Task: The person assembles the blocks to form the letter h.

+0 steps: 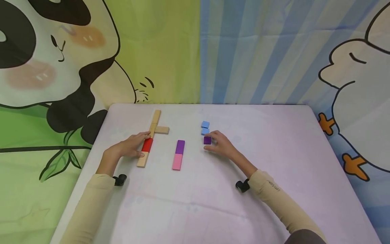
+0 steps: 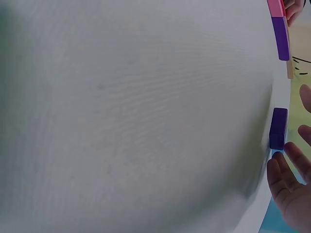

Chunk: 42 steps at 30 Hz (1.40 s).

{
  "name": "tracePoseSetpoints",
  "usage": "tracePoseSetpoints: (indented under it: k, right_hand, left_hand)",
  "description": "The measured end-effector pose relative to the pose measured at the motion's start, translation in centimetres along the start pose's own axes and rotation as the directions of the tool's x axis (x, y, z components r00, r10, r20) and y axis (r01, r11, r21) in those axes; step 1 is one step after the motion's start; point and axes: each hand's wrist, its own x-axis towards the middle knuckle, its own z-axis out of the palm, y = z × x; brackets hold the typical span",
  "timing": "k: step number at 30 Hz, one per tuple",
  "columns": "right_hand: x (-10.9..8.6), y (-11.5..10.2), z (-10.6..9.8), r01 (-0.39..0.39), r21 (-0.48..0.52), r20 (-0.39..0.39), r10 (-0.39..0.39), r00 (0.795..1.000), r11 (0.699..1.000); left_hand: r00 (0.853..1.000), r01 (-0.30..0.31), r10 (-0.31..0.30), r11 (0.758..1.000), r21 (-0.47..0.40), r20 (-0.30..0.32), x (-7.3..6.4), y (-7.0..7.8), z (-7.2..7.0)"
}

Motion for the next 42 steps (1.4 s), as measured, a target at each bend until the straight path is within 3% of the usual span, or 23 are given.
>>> tracePoseSetpoints:
  k: [8,15,23,31,42]
  right_hand:
    - [0.3,0.1,0.4,0.051,-0.057,0.016,-0.050,0.999,0.997]
    - [0.6,0.5,0.8,0.043,-0.078,-0.006,-0.044,0.999,0.996]
    - [1.5,-0.9,1.0,0.125,-0.092,-0.047,-0.129,0.990,0.988]
    - [5.4,-3.6,1.2,0.166,-0.088,0.007,-0.166,0.986,0.982]
    - [11.9,-6.6,4.6,0.165,-0.089,0.148,-0.151,0.977,0.982]
  left_hand:
    - [1.000,-0.014,0.014,1.000,0.006,0.001,0.0,-0.2,0.1]
    - [1.000,-0.009,0.009,1.000,-0.001,0.005,-0.1,-0.1,-0.1]
    - [1.000,0.002,-0.002,1.000,-0.005,0.011,-0.2,0.2,-0.3]
    - [0.999,0.025,-0.024,1.000,-0.009,0.021,-0.1,-0.1,0.0]
    - [0.999,0.045,-0.044,0.999,-0.005,0.019,-0.1,0.1,0.0]
